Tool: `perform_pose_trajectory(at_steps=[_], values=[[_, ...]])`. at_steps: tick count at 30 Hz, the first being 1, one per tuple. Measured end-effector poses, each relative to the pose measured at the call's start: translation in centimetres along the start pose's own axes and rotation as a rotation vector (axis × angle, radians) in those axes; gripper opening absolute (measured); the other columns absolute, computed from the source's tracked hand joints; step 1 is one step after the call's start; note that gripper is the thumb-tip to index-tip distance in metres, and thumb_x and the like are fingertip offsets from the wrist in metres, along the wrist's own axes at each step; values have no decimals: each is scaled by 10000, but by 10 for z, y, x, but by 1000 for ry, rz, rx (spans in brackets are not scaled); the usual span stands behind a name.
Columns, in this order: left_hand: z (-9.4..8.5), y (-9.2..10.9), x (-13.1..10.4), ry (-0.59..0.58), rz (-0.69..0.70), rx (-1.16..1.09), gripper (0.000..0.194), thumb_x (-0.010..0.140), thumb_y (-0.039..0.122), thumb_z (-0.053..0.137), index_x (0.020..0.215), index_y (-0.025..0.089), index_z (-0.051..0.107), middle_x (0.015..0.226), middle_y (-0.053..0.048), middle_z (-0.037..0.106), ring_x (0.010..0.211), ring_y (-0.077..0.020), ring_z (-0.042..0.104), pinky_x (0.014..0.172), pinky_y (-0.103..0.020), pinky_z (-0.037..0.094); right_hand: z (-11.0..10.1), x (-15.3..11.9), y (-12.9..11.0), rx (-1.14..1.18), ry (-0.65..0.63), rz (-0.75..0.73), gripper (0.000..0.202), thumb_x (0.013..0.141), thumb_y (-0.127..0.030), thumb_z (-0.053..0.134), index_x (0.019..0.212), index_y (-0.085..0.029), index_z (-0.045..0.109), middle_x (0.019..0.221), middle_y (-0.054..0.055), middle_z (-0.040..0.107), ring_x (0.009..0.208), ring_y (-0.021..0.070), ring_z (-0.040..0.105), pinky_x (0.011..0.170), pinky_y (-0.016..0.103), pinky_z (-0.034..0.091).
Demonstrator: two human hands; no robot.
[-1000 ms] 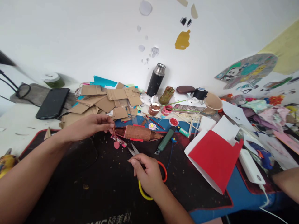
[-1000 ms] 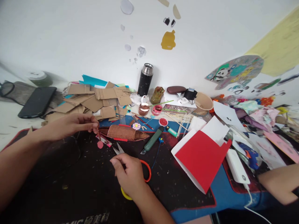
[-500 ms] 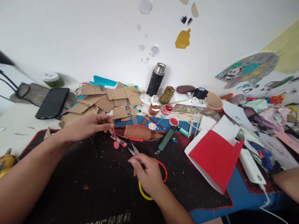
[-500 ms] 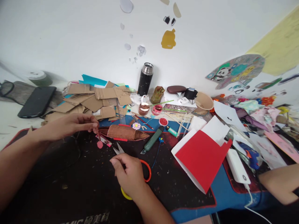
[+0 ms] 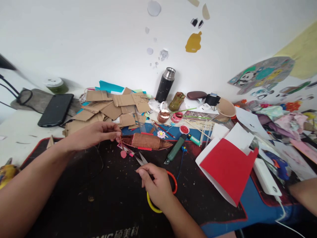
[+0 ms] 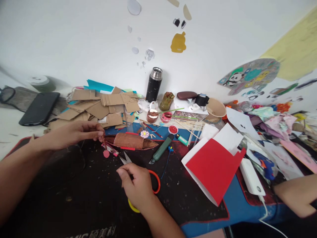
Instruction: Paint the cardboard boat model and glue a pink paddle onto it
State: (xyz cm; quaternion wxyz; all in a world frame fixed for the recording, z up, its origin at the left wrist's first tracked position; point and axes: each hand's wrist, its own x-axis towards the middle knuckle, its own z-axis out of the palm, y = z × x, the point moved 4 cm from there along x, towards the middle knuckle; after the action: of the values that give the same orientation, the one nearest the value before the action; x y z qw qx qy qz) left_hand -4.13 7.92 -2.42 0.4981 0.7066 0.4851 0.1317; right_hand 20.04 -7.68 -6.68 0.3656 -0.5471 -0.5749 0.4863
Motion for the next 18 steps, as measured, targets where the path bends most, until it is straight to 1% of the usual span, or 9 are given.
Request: perform_pose_trajectory(at_steps=[5, 13, 18], values=[[1, -2, 0, -23, 4, -48, 454, 893, 665, 663, 910, 216, 723, 852, -7, 720, 827, -217, 622, 780, -344, 455, 0, 0, -1, 3, 1, 3, 380, 1055, -518, 610, 949, -218, 817, 579, -32, 642, 542, 146, 615, 628, 256, 503], [0, 0, -1, -36, -4, -38, 439, 901, 647, 653, 916, 214, 727, 872, -13, 729, 836, -213, 623, 787, -346, 451, 0, 0, 2, -5, 3, -4, 324, 1055, -459, 615, 959, -214, 805, 585, -35, 636, 542, 145, 622, 620, 253, 485], [1, 0, 0, -32, 5, -43, 436, 902, 642, 658, 900, 211, 721, 826, 7, 683, 798, -192, 586, 756, -327, 429, 0, 0, 0, 4, 1, -9, 300, 1049, -426, 618, 944, -210, 797, 587, -36, 635, 548, 142, 622, 614, 250, 471]])
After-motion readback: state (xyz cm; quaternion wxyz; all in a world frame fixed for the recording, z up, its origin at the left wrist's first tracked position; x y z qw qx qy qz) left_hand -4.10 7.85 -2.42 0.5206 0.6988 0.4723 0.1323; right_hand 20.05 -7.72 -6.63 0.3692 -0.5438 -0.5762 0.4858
